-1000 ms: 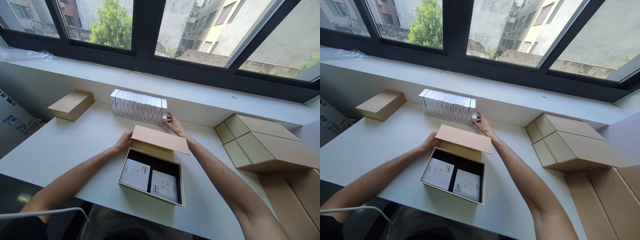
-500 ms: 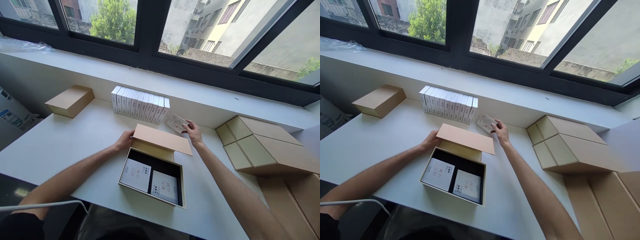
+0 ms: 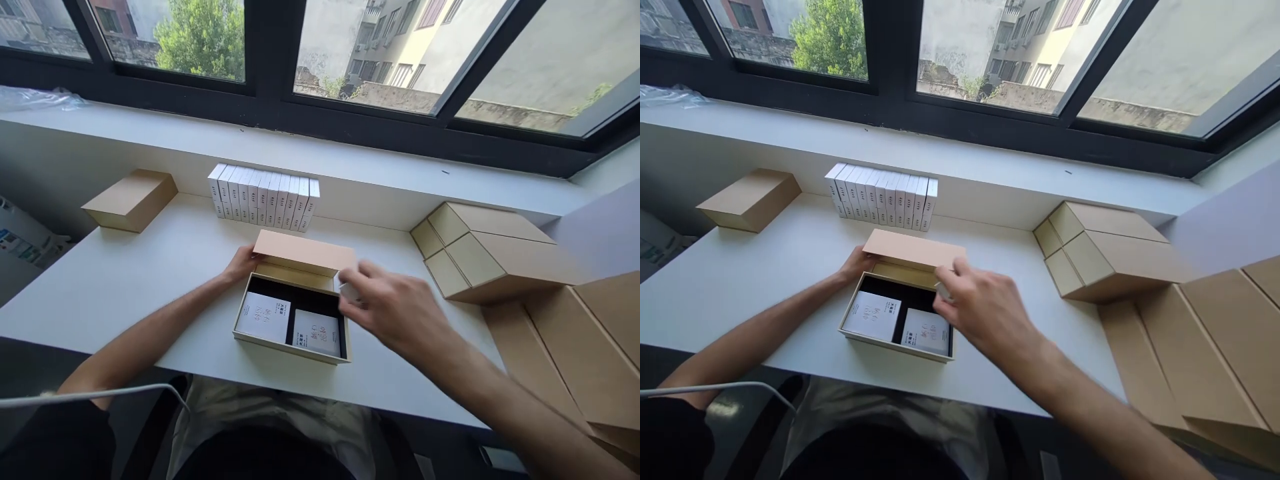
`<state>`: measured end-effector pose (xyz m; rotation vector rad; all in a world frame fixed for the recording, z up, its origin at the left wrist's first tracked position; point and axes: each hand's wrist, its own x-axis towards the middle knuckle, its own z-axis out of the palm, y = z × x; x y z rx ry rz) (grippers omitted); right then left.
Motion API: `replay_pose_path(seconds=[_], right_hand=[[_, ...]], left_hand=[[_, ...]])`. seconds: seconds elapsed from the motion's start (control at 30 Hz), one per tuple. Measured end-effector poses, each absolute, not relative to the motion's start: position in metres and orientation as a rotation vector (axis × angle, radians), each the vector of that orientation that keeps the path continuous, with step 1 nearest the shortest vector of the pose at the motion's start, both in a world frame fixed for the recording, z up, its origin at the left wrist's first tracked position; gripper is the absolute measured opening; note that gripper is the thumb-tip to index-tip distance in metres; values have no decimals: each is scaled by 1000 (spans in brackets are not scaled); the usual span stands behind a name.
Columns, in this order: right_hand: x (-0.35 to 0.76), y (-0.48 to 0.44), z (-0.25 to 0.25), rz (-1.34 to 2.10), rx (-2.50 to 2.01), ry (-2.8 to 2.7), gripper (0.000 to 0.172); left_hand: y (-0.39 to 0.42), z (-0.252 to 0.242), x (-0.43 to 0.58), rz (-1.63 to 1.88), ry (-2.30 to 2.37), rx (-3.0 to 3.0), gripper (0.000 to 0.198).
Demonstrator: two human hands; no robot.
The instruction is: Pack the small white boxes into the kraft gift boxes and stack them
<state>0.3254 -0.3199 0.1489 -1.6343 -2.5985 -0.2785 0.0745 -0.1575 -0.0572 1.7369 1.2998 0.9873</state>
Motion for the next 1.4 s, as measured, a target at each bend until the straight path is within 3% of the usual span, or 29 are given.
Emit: replay_pose_path(seconds=[0.2,0.37,0.5,0.6,0.67,0.77,0.93,1.13,1.4], right_hand=[[266,-295,97,220,-1989,-2801,47],[278,-293,81,358,-1956,-2801,44],[316,-299,87,661,-1551,-2813,36],[334,-303,80,901,-1415,-2730,57],[337,-304,68,809,-1491,-2685,54],[335,-302,46,367,-1609,-2667,37],[342,-305,30,-94,-1617,-2737,37],[347,-319,39,253,-1126,-2862,38],[321,-317,45,364,-1329,-2849,48]], left_hand=[[-158,-56,76,1018,1228,1771,28],[-157,-56,76,998,1231,1804,25],[-156,-54,75,977,1207,1809,24],[-155,-54,74,975,1199,1819,27],[-155,-55,74,975,1197,1826,28],[-156,-56,74,977,1192,1843,27],[-156,-59,74,993,1202,1855,24],[-157,-57,74,1000,1200,1839,23],[-159,-58,75,976,1250,1816,27]])
